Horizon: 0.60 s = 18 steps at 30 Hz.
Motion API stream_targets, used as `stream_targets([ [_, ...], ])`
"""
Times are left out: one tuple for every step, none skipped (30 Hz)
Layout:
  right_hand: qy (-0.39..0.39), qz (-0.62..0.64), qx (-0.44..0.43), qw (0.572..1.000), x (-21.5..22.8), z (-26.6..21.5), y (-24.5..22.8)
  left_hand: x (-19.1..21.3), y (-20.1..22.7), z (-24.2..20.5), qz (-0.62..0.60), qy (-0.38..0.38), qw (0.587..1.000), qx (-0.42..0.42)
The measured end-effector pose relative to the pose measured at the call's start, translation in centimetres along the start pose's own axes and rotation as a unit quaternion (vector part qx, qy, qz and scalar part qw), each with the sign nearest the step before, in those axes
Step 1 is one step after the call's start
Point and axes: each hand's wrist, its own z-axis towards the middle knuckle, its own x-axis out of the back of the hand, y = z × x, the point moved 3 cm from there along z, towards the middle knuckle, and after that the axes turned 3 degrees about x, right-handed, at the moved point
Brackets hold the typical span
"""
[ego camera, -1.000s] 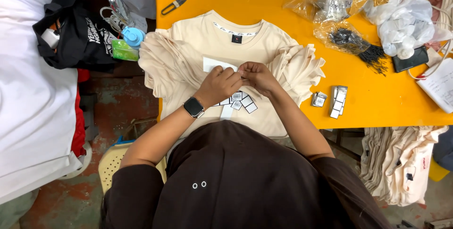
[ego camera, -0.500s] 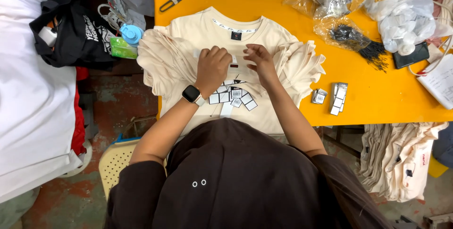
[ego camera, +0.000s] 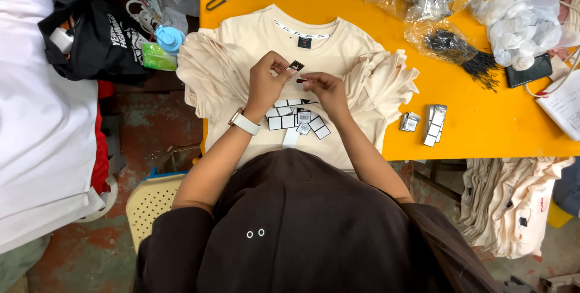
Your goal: Attaching brand labels to the neck area of t-shirts at a garment factory workstation
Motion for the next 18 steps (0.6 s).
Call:
stream_targets([
  [0.001, 0.0, 0.0, 1.0, 0.1, -0.1, -1.0, 0.1, 0.3, -0.1, 0.0, 0.0, 1.0, 0.0],
  [0.001, 0.002, 0.026, 1.0, 0.1, -0.2, -2.1, 0.1, 0.6, -0.2, 0.004, -0.004, 1.0, -0.004],
  [0.002, 0.004, 0.052, 0.999, 0.2, -0.3, -3.3, 0.2, 0.9, -0.2, 0.008, -0.008, 1.0, -0.009],
  [0.002, 0.003, 0.053, 0.999, 0.0, -0.4, -4.0, 0.1, 1.3, -0.5, 0.008, -0.007, 1.0, -0.01],
  [-0.002, -0.017, 0.07, 0.997, -0.2, -0.5, -4.9, 0.1, 1.9, -0.7, 0.02, -0.003, 0.999, -0.032],
  [-0.006, -0.037, 0.086, 0.996, -0.4, -0.5, -5.7, 0.0, 2.5, -1.0, 0.032, 0.001, 0.998, -0.054],
  [-0.006, -0.038, 0.088, 0.995, -0.5, -0.4, -5.7, 0.0, 2.5, -1.0, 0.032, 0.002, 0.998, -0.055],
  [-0.008, -0.034, 0.086, 0.996, -0.6, -0.3, -5.8, 0.0, 2.6, -1.1, 0.057, 0.004, 0.995, -0.085],
  [-0.01, -0.03, 0.083, 0.996, -0.8, -0.2, -5.7, -0.1, 2.7, -1.2, 0.083, 0.005, 0.99, -0.113],
  [-0.012, -0.03, 0.084, 0.996, -0.7, -0.1, -5.8, 0.2, 3.1, -1.3, 0.083, 0.007, 0.99, -0.113],
  [-0.018, -0.028, 0.091, 0.995, -0.7, 0.0, -5.9, 0.3, 3.5, -1.4, 0.091, -0.001, 0.987, -0.131],
  [-0.023, -0.025, 0.099, 0.994, -0.7, 0.1, -6.0, 0.4, 3.9, -1.4, 0.099, -0.01, 0.984, -0.149],
  [-0.024, -0.026, 0.099, 0.994, -0.6, 0.3, -5.7, 0.4, 3.4, -1.4, 0.099, -0.01, 0.984, -0.149],
  [-0.035, -0.024, 0.099, 0.994, -0.5, 0.5, -5.3, 0.3, 3.1, -1.4, 0.125, -0.02, 0.975, -0.184],
  [-0.047, -0.022, 0.1, 0.994, -0.5, 0.9, -5.1, 0.2, 2.8, -1.3, 0.152, -0.028, 0.963, -0.22],
  [-0.048, -0.023, 0.102, 0.993, -0.1, 1.1, -4.5, 0.2, 2.8, -1.6, 0.152, -0.027, 0.963, -0.221],
  [-0.064, -0.008, 0.078, 0.995, 0.0, 1.4, -3.7, 0.1, 2.9, -1.9, 0.189, -0.036, 0.95, -0.246],
  [-0.081, 0.007, 0.055, 0.995, 0.2, 1.6, -2.9, 0.0, 3.0, -2.2, 0.227, -0.046, 0.935, -0.27],
])
